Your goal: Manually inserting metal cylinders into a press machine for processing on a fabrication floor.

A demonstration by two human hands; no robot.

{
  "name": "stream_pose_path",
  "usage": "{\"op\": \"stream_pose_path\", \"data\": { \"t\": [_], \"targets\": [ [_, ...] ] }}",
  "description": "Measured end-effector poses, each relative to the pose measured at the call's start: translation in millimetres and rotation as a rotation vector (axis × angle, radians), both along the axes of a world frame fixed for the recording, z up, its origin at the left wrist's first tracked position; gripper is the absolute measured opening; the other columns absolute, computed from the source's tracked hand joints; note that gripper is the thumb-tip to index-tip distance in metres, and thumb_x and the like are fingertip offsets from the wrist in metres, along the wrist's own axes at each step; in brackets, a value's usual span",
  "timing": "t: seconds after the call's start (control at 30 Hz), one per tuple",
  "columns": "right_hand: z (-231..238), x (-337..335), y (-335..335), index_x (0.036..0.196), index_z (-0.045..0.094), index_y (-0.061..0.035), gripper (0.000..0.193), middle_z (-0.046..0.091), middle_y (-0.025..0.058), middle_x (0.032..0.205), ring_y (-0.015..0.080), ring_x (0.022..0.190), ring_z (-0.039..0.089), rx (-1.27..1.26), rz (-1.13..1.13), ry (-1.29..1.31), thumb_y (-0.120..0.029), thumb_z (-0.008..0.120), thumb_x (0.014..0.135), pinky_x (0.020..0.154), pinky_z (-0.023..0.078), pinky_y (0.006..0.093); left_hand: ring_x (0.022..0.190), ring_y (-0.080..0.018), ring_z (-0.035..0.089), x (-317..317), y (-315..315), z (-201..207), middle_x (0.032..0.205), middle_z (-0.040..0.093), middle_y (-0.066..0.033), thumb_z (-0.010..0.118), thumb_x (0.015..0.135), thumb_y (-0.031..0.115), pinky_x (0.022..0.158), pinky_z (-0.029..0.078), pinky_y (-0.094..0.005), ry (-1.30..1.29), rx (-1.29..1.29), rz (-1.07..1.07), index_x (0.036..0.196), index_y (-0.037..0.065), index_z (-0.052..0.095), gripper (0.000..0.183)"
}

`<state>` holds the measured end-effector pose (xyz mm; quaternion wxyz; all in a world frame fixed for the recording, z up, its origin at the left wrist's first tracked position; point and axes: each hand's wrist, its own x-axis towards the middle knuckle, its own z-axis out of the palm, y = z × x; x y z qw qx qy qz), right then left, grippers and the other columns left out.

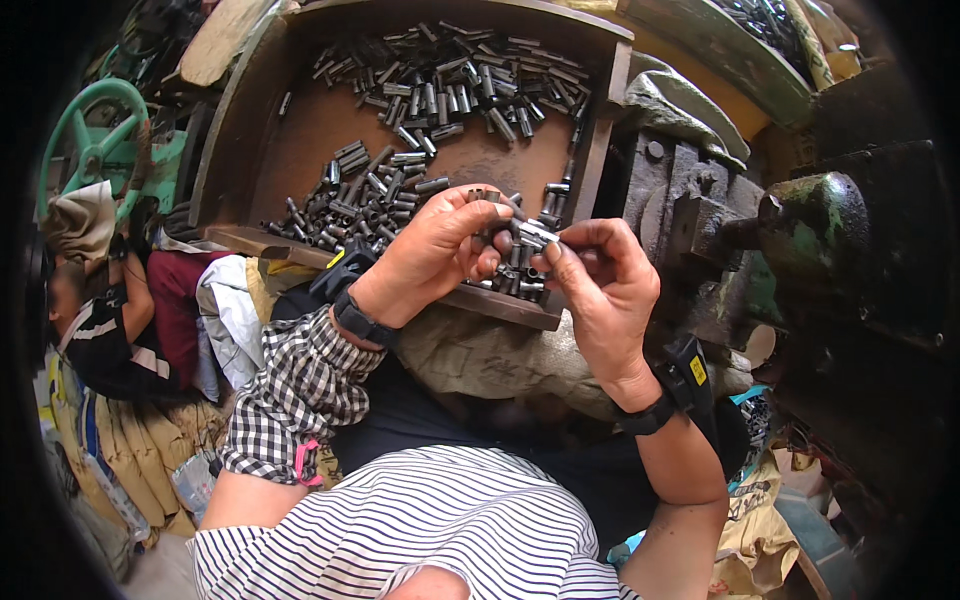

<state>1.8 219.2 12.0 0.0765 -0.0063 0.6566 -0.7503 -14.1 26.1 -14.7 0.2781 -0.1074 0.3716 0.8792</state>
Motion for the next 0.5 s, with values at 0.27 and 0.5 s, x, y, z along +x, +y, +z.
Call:
{"op": "stream_pose_path", "data": {
  "t": [0.27,0.5],
  "targets": [
    [-0.8,-1.5,2.1,0.087,0.057,0.0019,0.011,0.064,0.0063,0.077,0.0113,0.069,0.067,0.314,-0.006,0.281,0.001,0.067,0.082,0.058,0.053,0.0219,0.069,-0.0048,0.058,6.0,6.5,5.2,0.083,0.061,0.0012,0.061,0.092,0.012,0.05,0.046,-0.0147,-0.078,-0.012,0.04,0.096,0.005,0.06,0.008],
    [-8.0,0.6,4.7,0.084,0.058,-0.0008,0.015,0.057,0.0138,0.08,0.0275,0.063,0.06,0.521,-0.092,0.706,0.004,0.064,0.072,0.055,0.047,0.0347,0.069,-0.0044,0.057,13.1,18.4,11.1,0.084,0.06,0.0021,0.06,0.092,0.011,0.049,0.046,-0.0134,-0.102,-0.126,0.08,0.098,0.007,0.059,0.007]
  ]
}}
